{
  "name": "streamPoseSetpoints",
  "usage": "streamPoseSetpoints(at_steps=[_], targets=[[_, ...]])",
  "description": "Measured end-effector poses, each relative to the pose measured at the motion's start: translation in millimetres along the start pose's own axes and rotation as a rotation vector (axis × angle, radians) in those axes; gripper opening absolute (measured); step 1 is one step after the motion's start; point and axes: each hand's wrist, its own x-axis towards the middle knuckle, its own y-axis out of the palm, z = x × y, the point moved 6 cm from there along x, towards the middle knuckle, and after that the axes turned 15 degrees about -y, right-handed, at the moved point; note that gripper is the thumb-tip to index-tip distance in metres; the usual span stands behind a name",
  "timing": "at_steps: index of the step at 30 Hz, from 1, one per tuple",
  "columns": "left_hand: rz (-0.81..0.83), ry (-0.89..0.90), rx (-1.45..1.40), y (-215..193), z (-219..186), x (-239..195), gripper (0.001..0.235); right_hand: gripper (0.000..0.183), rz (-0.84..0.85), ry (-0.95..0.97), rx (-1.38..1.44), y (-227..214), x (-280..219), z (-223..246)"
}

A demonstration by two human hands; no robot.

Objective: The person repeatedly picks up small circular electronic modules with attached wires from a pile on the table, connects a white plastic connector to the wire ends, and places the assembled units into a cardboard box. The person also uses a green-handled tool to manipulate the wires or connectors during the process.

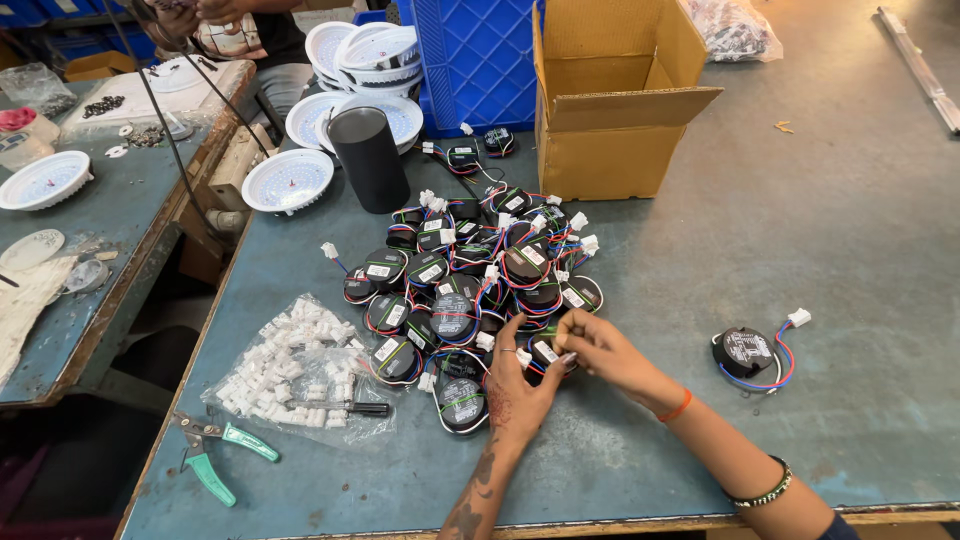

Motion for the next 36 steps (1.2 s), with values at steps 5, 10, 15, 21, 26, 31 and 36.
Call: streamPoseSetpoints(at_steps=[5,10,15,21,26,31,36], targets=[[0.084,-0.135,-0.234,4,11,7,0.077,0.018,-0.031,0.048,0.340,6,0,7],[0.208,-0.302,-0.364,15,31,10,0.074,0.029,-0.059,0.128,0.354,-2,-2,9],[0.311,-0.299,-0.747,26,34,11,0.068,0.028,-0.096,0.175,0.277,-16,-2,9],[0.370,-0.393,-0.967,26,48,10,0.055,0.040,-0.524,-0.105,0.097,-92,1,17],[0.397,-0.356,-0.731,42,59,6,0.049,0.028,-0.659,-0.113,0.141,-118,0,10],[0.756,-0.530,-0.523,101,56,-15,0.045,0.023,-0.700,-0.252,0.020,-127,-7,32],[0.698,-0.320,-0.438,151,-2,-17,0.056,0.022,-0.815,-0.386,0.063,-141,-17,53]])
